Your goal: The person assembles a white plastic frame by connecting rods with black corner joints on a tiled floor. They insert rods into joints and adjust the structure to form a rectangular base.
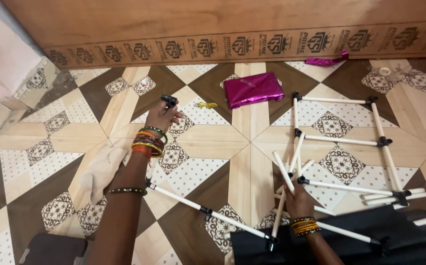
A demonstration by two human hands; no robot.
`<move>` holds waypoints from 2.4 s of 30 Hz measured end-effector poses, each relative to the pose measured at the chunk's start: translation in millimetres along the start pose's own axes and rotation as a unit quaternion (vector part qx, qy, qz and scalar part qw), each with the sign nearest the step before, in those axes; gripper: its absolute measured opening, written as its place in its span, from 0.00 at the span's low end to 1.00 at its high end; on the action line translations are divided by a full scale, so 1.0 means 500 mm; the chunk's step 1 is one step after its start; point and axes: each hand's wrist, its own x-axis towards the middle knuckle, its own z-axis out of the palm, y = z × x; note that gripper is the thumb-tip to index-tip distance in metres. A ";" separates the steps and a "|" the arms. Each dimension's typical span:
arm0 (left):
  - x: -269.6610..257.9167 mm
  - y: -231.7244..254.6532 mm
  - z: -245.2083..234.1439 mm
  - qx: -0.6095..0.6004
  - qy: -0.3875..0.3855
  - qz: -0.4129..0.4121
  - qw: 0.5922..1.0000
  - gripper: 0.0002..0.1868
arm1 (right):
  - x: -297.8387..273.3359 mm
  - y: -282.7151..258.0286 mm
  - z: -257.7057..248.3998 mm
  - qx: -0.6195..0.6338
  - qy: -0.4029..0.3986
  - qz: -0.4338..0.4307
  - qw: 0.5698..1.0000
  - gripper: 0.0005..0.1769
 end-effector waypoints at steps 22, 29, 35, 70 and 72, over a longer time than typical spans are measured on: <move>-0.090 -0.343 -0.074 0.380 -0.029 -0.214 0.899 0.41 | -0.015 0.051 0.047 0.008 -0.089 -0.001 0.996 0.25; -0.205 -0.337 -0.014 0.596 -0.018 -0.308 0.741 0.59 | -0.007 0.039 0.044 0.053 -0.116 0.039 0.991 0.27; -0.301 -0.224 0.111 0.587 -0.198 -0.226 0.752 0.31 | -0.007 0.038 0.047 0.153 -0.119 0.091 0.977 0.30; -0.557 -0.257 0.570 -0.556 0.342 -0.339 0.678 0.36 | -0.123 -0.074 0.085 0.603 -0.253 0.321 0.685 0.17; -0.554 -0.220 0.577 -0.553 0.381 -0.365 0.645 0.36 | -0.119 -0.068 0.080 0.600 -0.271 0.321 0.681 0.17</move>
